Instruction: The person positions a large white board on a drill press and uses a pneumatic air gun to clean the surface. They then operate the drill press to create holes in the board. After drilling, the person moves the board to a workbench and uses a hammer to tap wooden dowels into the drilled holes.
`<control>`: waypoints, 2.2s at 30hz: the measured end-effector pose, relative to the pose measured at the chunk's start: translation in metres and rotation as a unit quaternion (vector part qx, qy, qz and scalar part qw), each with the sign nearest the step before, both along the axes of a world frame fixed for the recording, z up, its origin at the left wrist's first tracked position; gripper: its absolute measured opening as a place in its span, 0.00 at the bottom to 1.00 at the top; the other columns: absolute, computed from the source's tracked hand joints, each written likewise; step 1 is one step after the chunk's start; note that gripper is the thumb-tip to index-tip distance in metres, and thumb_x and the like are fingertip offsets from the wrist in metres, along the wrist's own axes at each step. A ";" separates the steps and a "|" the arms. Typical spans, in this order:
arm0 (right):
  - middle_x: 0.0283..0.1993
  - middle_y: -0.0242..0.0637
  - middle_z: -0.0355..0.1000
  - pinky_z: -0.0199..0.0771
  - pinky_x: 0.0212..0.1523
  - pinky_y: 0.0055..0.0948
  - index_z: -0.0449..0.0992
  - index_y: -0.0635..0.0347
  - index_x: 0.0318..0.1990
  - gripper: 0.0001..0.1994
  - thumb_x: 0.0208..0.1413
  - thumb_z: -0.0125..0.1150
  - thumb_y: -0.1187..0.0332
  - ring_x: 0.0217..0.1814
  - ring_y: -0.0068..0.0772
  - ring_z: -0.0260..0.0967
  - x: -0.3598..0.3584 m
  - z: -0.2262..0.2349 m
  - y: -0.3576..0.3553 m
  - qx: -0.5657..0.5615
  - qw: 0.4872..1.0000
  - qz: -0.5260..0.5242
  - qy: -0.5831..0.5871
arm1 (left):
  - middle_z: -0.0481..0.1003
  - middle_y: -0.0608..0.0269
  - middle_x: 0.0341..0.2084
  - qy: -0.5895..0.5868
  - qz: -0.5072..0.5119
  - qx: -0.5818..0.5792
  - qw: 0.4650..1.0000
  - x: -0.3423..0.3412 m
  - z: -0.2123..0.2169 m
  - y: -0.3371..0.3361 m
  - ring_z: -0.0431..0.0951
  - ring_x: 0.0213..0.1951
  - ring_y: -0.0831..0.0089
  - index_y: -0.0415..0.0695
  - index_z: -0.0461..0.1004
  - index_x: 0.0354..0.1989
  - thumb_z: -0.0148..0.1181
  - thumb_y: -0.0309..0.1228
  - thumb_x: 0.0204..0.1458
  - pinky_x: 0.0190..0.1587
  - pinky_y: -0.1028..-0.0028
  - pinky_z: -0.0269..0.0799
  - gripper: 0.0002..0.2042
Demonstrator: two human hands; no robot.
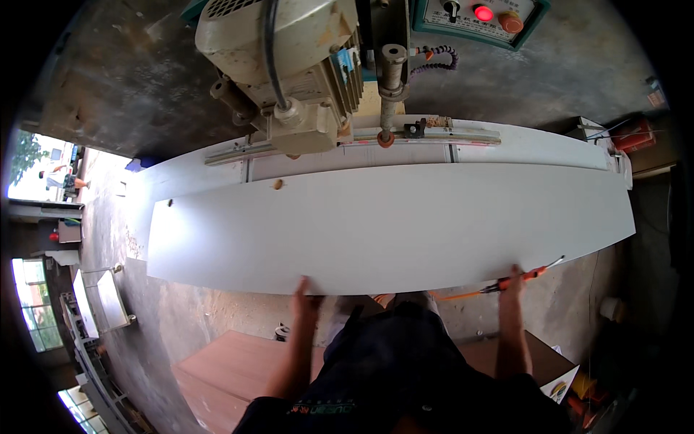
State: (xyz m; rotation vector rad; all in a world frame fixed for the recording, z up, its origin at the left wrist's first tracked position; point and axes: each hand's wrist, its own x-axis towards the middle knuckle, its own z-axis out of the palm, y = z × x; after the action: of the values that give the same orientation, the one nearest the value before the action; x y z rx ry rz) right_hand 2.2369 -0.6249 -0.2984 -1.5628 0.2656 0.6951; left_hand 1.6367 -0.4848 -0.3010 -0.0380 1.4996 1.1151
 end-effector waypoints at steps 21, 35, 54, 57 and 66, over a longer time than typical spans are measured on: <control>0.33 0.33 0.71 0.73 0.28 0.32 0.70 0.59 0.41 0.08 0.54 0.59 0.72 0.28 0.30 0.71 -0.098 0.008 0.089 -0.103 0.994 0.030 0.012 | 0.73 0.63 0.40 0.111 0.070 -0.067 0.989 -0.183 -0.019 0.134 0.74 0.41 0.66 0.48 0.70 0.51 0.63 0.44 0.51 0.41 0.67 0.74 0.22; 0.28 0.32 0.69 0.70 0.24 0.29 0.71 0.60 0.35 0.04 0.56 0.57 0.71 0.24 0.27 0.67 -0.111 -0.005 0.105 -0.123 0.989 0.078 0.022 | 0.71 0.59 0.44 0.131 0.065 -0.085 0.986 -0.197 -0.029 0.146 0.72 0.44 0.61 0.47 0.69 0.53 0.64 0.41 0.50 0.44 0.63 0.72 0.23; 0.23 0.42 0.72 0.71 0.17 0.32 0.70 0.65 0.40 0.15 0.53 0.62 0.62 0.19 0.33 0.71 -0.078 0.018 0.101 -0.306 0.895 0.323 0.033 | 0.77 0.48 0.42 0.668 -0.475 -0.050 0.571 -0.111 0.031 0.136 0.76 0.46 0.56 0.37 0.75 0.45 0.64 0.54 0.45 0.48 0.59 0.72 0.31; 0.24 0.42 0.72 0.70 0.17 0.31 0.69 0.65 0.39 0.16 0.52 0.63 0.62 0.18 0.32 0.70 -0.080 0.017 0.094 -0.279 0.894 0.349 0.026 | 0.57 0.48 0.65 0.560 -0.682 0.118 0.456 0.050 0.047 0.104 0.53 0.68 0.56 0.40 0.61 0.63 0.63 0.48 0.46 0.67 0.58 0.49 0.38; 0.25 0.37 0.70 0.69 0.22 0.29 0.71 0.62 0.45 0.16 0.52 0.64 0.65 0.21 0.26 0.65 -0.052 0.042 0.050 -0.303 0.822 0.479 -0.057 | 0.39 0.29 0.67 0.576 -0.784 0.104 0.207 0.194 0.048 0.108 0.52 0.61 0.22 0.39 0.53 0.65 0.74 0.44 0.32 0.56 0.48 0.66 0.50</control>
State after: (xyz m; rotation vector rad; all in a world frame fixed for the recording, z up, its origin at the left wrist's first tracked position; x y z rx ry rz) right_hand 2.1852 -0.5752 -0.2559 -2.3539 -0.4992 1.3731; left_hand 1.8302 -0.3767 -0.2527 2.4429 1.2751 -0.8436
